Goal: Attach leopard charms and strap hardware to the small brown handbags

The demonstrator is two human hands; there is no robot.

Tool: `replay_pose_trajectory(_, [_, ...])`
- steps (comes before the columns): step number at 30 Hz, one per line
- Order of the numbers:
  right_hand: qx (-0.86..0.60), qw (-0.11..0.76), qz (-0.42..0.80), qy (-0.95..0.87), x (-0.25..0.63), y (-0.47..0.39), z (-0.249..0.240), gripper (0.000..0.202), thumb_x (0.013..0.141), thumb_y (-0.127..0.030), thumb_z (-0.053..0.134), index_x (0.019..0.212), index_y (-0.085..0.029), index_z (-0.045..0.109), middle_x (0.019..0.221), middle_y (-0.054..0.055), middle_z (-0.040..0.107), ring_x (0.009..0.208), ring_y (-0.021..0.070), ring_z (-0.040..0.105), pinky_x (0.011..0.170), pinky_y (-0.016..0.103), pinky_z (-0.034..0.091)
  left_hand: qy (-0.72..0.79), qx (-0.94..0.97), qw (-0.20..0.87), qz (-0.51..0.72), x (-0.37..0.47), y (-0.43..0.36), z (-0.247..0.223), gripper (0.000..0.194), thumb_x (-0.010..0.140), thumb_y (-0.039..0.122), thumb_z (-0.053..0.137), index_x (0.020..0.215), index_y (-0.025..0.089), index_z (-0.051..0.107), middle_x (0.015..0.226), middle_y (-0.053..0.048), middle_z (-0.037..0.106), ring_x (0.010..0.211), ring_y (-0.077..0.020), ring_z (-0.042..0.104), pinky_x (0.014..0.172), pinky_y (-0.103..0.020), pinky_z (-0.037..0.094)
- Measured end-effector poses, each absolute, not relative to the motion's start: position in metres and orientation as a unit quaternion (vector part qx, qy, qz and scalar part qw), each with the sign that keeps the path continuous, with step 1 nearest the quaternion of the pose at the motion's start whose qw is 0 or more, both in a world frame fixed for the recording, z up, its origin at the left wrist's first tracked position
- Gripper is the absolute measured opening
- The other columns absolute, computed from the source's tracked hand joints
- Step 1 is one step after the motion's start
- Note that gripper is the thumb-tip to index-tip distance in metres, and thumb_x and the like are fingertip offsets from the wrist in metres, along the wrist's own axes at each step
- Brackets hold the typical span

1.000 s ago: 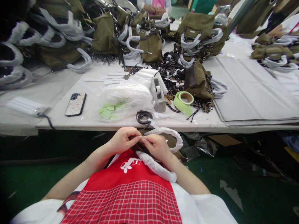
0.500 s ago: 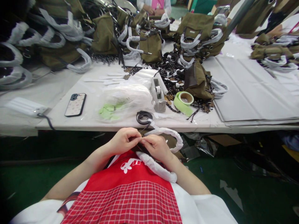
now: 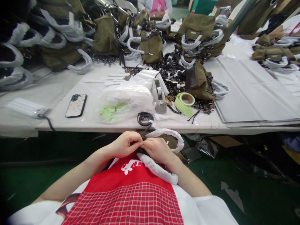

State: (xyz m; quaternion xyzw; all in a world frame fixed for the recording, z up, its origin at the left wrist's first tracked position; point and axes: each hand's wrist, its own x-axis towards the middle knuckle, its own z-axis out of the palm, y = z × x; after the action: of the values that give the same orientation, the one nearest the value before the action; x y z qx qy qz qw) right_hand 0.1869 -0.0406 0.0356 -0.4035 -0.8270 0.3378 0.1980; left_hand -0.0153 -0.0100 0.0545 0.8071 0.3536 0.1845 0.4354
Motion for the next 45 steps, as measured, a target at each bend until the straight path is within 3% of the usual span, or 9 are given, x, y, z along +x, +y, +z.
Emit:
replay_pose_trajectory(6, [-0.446,0.210,0.334,-0.803,0.182,-0.039,0.042,0.032,0.100,-0.031,0.045,0.094,-0.023,0.075,0.086,0.004,0.074,0.074,0.0175,0.065,0.067,0.027,0.046,0.396,0.785,0.429,0.206,-0.016,-0.001,0.051,0.021,0.089,0.025,0.053,0.078,0.019,0.070,0.077,-0.004,0.071,0.072,-0.0158,0.063,0.070,-0.025,0.047])
replay_pose_trajectory(11, [-0.519,0.126,0.265,-0.803,0.202,-0.053,0.040,0.029,0.089,-0.033,0.064,0.063,-0.024,0.071,0.059,0.003,0.067,0.052,0.0168,0.059,0.052,0.029,0.040,0.628,0.721,0.227,0.184,-0.017,0.044,0.046,0.039,0.094,0.044,0.044,0.101,0.015,0.069,0.105,-0.016,0.071,0.094,-0.0267,0.067,0.082,-0.035,0.049])
replay_pose_trajectory(15, [-0.476,0.058,0.287,-0.829,0.226,-0.071,0.010,0.018,0.075,-0.023,0.077,0.059,-0.027,0.071,0.046,0.000,0.058,0.041,0.0154,0.051,0.042,0.031,0.034,0.664,0.698,0.263,0.045,-0.003,0.077,0.025,0.051,0.085,0.062,0.051,0.076,0.015,0.068,0.086,-0.020,0.072,0.085,-0.0329,0.068,0.073,-0.036,0.049])
replay_pose_trajectory(17, [-0.468,0.073,0.284,-0.834,0.230,-0.080,-0.009,0.005,0.071,-0.027,0.080,0.075,-0.028,0.076,0.059,0.002,0.066,0.050,0.0181,0.059,0.048,0.031,0.043,0.659,0.691,0.292,0.055,0.007,0.084,0.011,0.044,0.075,0.060,0.064,0.066,0.017,0.065,0.075,-0.017,0.070,0.078,-0.0314,0.068,0.067,-0.034,0.047])
replay_pose_trajectory(22, [-0.587,0.132,0.178,-0.779,0.227,-0.086,-0.030,0.035,0.077,-0.021,0.070,0.113,-0.021,0.071,0.127,0.018,0.064,0.115,0.0350,0.060,0.095,0.049,0.050,0.638,0.691,0.313,0.132,0.014,0.081,-0.002,0.015,0.074,0.032,0.065,0.068,0.019,0.060,0.067,-0.004,0.064,0.065,-0.0186,0.060,0.059,-0.026,0.040])
replay_pose_trajectory(26, [-0.578,0.174,0.204,-0.771,0.235,-0.073,-0.015,0.026,0.083,-0.015,0.062,0.105,-0.020,0.073,0.151,0.014,0.044,0.137,0.0330,0.042,0.112,0.053,0.037,0.578,0.677,0.332,0.312,-0.003,0.064,0.025,0.020,0.080,0.035,0.063,0.071,0.019,0.053,0.063,0.003,0.054,0.057,-0.0111,0.049,0.055,-0.022,0.037])
replay_pose_trajectory(30, [-0.559,0.234,0.254,-0.754,0.239,-0.061,0.005,0.018,0.086,-0.020,0.060,0.095,-0.021,0.076,0.151,0.008,0.045,0.137,0.0287,0.043,0.114,0.049,0.037,0.504,0.666,0.324,0.444,-0.016,0.038,0.076,0.030,0.077,0.040,0.070,0.070,0.019,0.051,0.063,0.005,0.051,0.057,-0.0089,0.046,0.056,-0.020,0.038])
replay_pose_trajectory(40, [-0.466,0.113,0.303,-0.823,0.223,-0.057,0.028,0.013,0.075,-0.030,0.080,0.088,-0.030,0.081,0.158,0.004,0.035,0.147,0.0383,0.022,0.116,0.061,0.023,0.279,0.916,0.289,0.003,0.009,0.015,0.102,0.009,0.080,0.029,0.065,0.081,0.020,0.067,0.075,-0.001,0.070,0.065,-0.0156,0.061,0.058,-0.024,0.038])
replay_pose_trajectory(45, [-0.444,0.114,0.285,-0.842,0.215,-0.058,0.051,0.012,0.077,-0.022,0.077,0.087,-0.027,0.081,0.159,0.004,0.031,0.149,0.0374,0.014,0.117,0.060,0.024,0.280,0.911,0.300,-0.050,0.021,0.017,0.086,0.007,0.074,0.024,0.064,0.075,0.019,0.068,0.074,-0.005,0.071,0.063,-0.0197,0.062,0.059,-0.029,0.045])
